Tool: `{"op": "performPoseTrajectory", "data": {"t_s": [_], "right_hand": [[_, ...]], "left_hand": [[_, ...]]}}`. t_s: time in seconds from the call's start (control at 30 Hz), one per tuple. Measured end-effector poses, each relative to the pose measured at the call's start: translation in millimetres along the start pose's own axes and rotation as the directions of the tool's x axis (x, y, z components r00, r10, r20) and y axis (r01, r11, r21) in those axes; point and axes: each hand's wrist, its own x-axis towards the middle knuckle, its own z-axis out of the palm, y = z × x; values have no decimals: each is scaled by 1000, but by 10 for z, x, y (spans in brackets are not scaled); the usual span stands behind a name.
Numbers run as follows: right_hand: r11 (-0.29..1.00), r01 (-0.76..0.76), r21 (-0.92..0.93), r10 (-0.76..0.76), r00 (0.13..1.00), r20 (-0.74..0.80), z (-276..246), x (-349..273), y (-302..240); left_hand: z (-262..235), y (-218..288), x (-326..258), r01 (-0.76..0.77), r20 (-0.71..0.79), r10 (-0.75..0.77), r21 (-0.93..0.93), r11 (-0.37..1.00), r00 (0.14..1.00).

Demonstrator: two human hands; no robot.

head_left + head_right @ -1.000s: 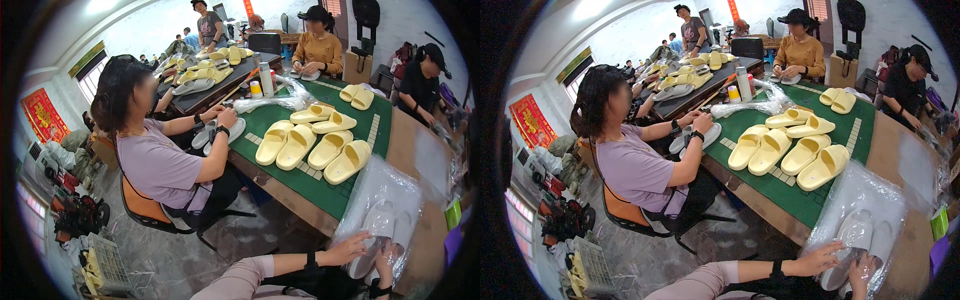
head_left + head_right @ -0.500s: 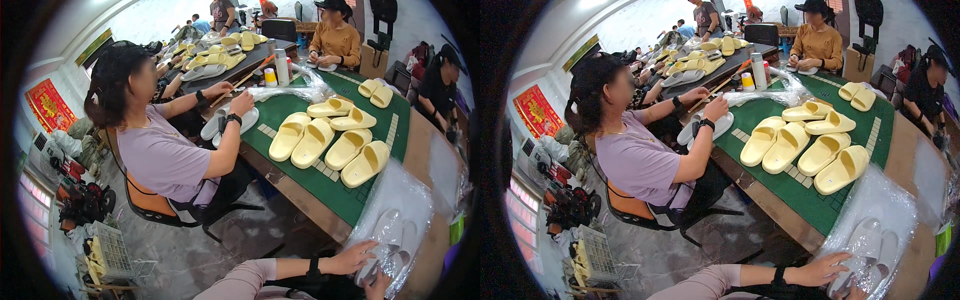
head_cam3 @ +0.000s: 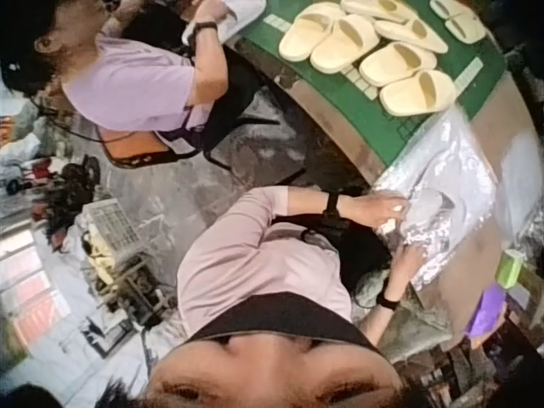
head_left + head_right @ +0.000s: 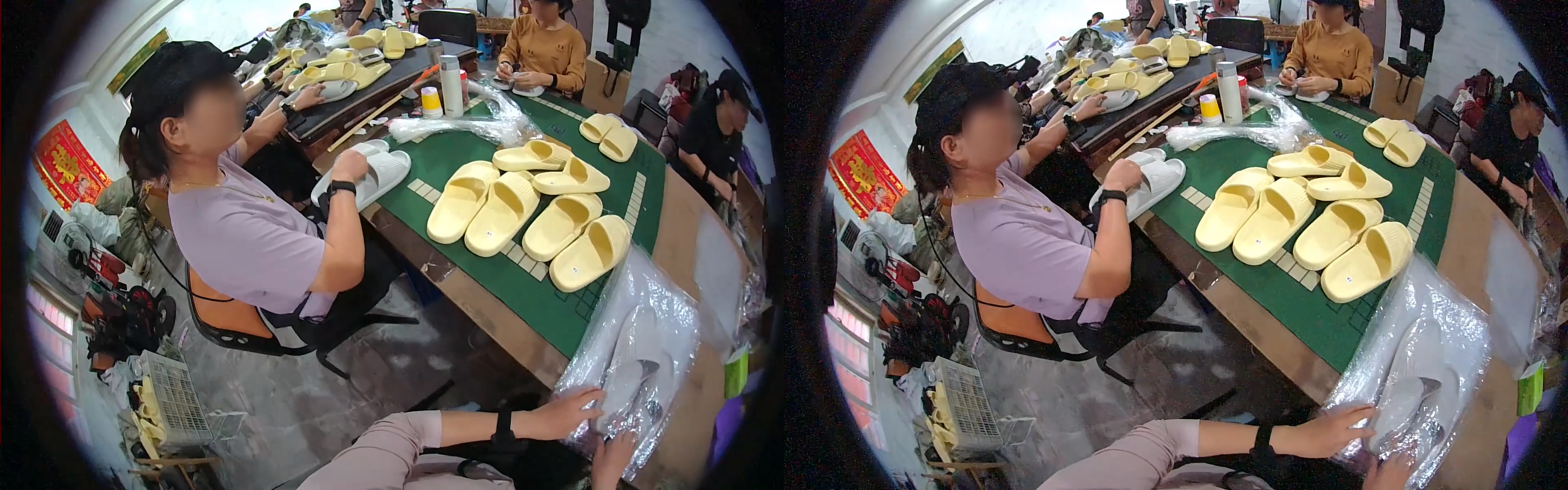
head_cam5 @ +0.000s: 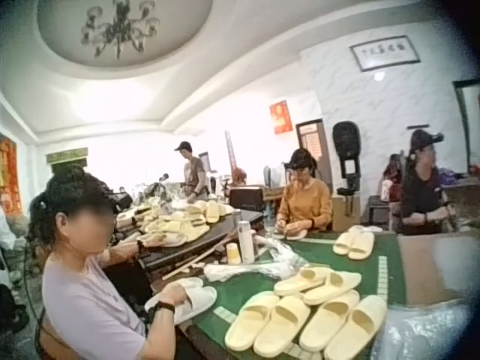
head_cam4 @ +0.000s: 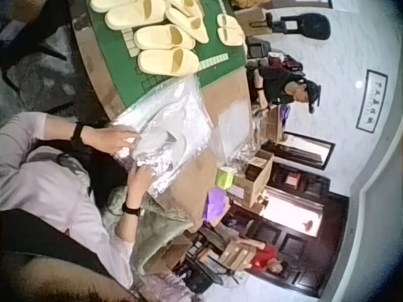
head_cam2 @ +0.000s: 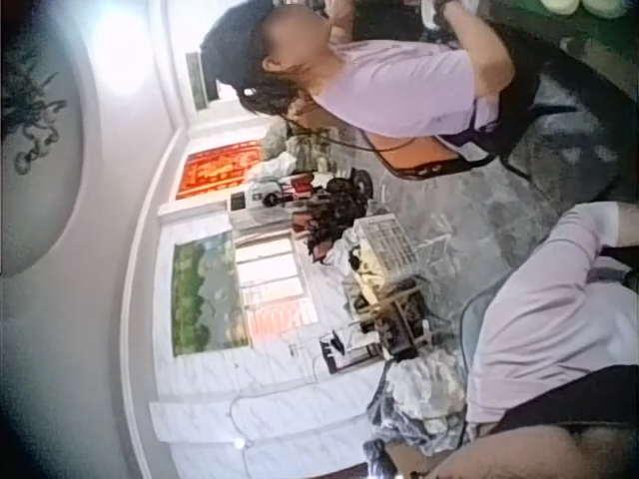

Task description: Packaging pairs of sandals into plastic bags in a manufacturing workshop.

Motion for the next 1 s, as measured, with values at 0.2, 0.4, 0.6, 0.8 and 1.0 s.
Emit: {"op": "performPoseTrajectory", "data": {"t_s": [0.2, 0.4, 0.6, 0.8, 1.0], "right_hand": [[891, -186, 415, 61, 953, 296, -977, -125, -472], [411, 61, 910, -216, 976, 32, -1063, 482, -1238], [473, 49, 880, -158, 987, 31, -455, 856, -1585], [639, 59, 767, -39, 998, -44, -139, 822, -1658], [756, 136, 640, -149, 988, -33, -41, 777, -1995]], "left_hand": [[-107, 157, 25, -72, -80, 63, -110, 991, 995], [-916, 301, -241, -33, -179, 50, 96, 995, 983], [-1114, 603, -640, 384, -513, -397, -136, 913, 761], [-936, 1049, -874, 95, -277, -40, 190, 977, 960], [-861, 1207, -978, -173, -115, 216, 299, 938, 970]]}}
